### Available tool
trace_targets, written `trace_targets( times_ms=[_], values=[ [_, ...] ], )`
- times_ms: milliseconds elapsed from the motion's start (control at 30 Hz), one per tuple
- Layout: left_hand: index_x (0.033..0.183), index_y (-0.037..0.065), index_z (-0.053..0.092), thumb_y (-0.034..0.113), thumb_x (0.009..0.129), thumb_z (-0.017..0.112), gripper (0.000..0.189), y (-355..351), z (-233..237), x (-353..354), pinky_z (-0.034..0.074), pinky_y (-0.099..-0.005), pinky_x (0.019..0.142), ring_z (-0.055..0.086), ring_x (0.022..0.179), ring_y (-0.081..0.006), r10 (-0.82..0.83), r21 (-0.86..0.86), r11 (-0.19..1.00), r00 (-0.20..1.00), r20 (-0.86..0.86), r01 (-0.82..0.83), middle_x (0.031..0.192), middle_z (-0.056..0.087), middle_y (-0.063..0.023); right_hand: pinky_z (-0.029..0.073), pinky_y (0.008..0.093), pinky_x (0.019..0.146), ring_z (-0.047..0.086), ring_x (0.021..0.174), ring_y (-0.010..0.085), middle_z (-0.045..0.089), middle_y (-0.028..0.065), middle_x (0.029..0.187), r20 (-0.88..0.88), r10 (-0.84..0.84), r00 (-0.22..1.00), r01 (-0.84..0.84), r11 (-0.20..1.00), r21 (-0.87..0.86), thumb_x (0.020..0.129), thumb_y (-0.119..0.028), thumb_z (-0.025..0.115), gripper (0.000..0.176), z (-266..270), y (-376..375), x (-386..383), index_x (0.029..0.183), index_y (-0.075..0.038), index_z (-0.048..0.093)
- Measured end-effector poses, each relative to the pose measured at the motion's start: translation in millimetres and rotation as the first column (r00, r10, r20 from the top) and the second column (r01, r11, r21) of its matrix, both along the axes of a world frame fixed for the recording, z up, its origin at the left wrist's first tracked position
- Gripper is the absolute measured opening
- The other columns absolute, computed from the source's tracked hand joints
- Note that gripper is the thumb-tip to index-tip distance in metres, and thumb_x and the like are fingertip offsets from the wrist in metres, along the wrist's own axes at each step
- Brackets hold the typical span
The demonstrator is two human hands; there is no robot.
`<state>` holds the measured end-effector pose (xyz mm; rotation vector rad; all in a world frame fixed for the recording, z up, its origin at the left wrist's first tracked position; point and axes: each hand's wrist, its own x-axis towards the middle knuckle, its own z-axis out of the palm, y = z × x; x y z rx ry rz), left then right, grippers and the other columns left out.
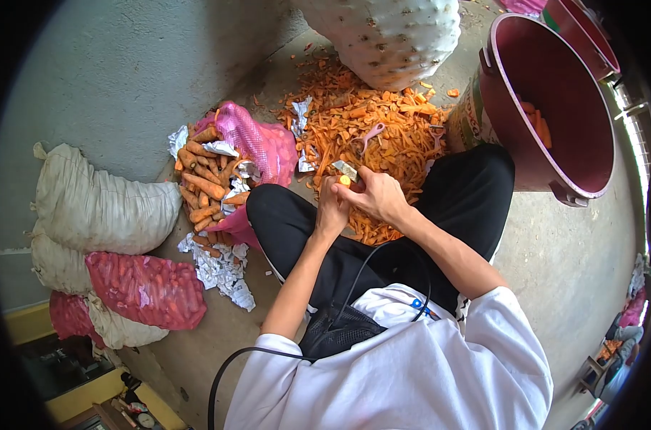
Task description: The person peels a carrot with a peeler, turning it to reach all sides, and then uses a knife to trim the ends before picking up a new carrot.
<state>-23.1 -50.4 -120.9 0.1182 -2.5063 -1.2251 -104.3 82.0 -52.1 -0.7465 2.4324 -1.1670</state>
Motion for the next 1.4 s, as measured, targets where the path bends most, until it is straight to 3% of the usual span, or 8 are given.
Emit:
trace_targets(
  times_ms=[567,733,867,900,933,1200,1300,1400],
  values=[
    [0.1,-0.001,0.049,0.008,0.089,0.049,0.015,0,1,3,0.043,-0.0412,0.071,0.055,0.085,-0.0354,-0.007,-0.109,0.994,0.998,0.059,0.014,0.088,0.054,-0.0188,0.044,0.044,0.046,0.055,0.049,0.0376,0.051,0.0185,0.049,-0.188,0.14,0.972,-0.141,0.99,0.006,0.087,-0.051,0.052,0.054,-8,-2,0,0.067,-0.001,0.056],
    [0.1,0.0,0.05,0.013,0.088,0.051,0.018,1,21,0,0.039,-0.0438,0.075,0.049,0.087,-0.0377,-0.003,0.04,0.999,0.984,0.177,-0.004,0.092,0.051,-0.0188,0.047,0.0469,0.049,0.057,0.05,0.0386,0.054,0.0187,0.049,-0.124,0.149,0.981,-0.145,0.989,0.035,0.088,-0.056,0.047,0.06,-10,-6,8,0.062,-0.002,0.057],
    [0.105,0.001,0.047,0.016,0.089,0.054,0.023,2,9,-2,0.039,-0.0429,0.081,0.047,0.092,-0.0372,0.125,0.03,0.992,0.992,0.025,-0.126,0.097,0.049,-0.0189,0.047,0.0387,0.055,0.059,0.057,0.0229,0.058,0.0155,0.062,0.362,0.078,0.929,-0.049,0.995,-0.089,0.091,-0.058,0.041,0.063,3,0,-6,0.074,0.0,0.06],
    [0.108,0.002,0.045,0.022,0.09,0.057,0.029,-2,3,-1,0.038,-0.042,0.086,0.046,0.096,-0.0362,0.099,-0.007,0.995,0.995,-0.029,-0.1,0.102,0.047,-0.0186,0.04,0.0295,0.045,0.045,0.05,0.012,0.047,-0.0005,0.063,0.465,0.095,0.88,0.08,0.936,-0.342,0.093,-0.052,0.042,0.052,-17,-1,-15,0.086,-0.003,0.06],
    [0.108,0.002,0.045,0.023,0.09,0.057,0.03,-2,4,-1,0.038,-0.0418,0.086,0.046,0.097,-0.0358,0.109,0.008,0.994,0.994,-0.021,-0.109,0.102,0.047,-0.0183,0.039,0.0241,0.047,0.047,0.053,0.0106,0.044,-0.0025,0.062,0.76,0.05,0.648,0.227,0.94,-0.254,0.093,-0.05,0.045,0.048,3,9,-26,0.094,-0.004,0.055],
    [0.108,0.001,0.046,0.026,0.09,0.059,0.033,-1,8,-6,0.039,-0.039,0.086,0.048,0.097,-0.0315,0.123,0.033,0.992,0.992,-0.028,-0.123,0.102,0.048,-0.0152,0.05,0.03,0.063,0.06,0.071,0.017,0.055,0.0081,0.075,0.399,-0.183,0.898,0.297,0.923,-0.246,0.082,-0.012,0.054,0.027,-41,14,-55,0.104,0.003,0.048],
    [0.107,0.001,0.047,0.023,0.089,0.06,0.032,3,17,-4,0.04,-0.0394,0.084,0.049,0.096,-0.0324,0.117,0.015,0.993,0.993,0.026,-0.118,0.101,0.049,-0.0161,0.048,0.0401,0.071,0.06,0.075,0.0356,0.059,0.0208,0.085,0.099,-0.174,0.98,0.184,0.978,-0.102,0.077,-0.011,0.055,0.029,-47,18,-57,0.102,0.003,0.052],
    [0.107,0.0,0.048,0.02,0.087,0.063,0.032,5,18,-5,0.041,-0.0403,0.082,0.05,0.092,-0.0334,0.128,0.034,0.991,0.99,0.067,-0.13,0.099,0.049,-0.0169,0.047,0.0417,0.074,0.058,0.079,0.0395,0.059,0.0222,0.088,0.156,-0.185,0.97,0.206,0.97,-0.13,0.077,-0.011,0.056,0.027,-45,17,-63,0.101,0.002,0.056]
  ],
)
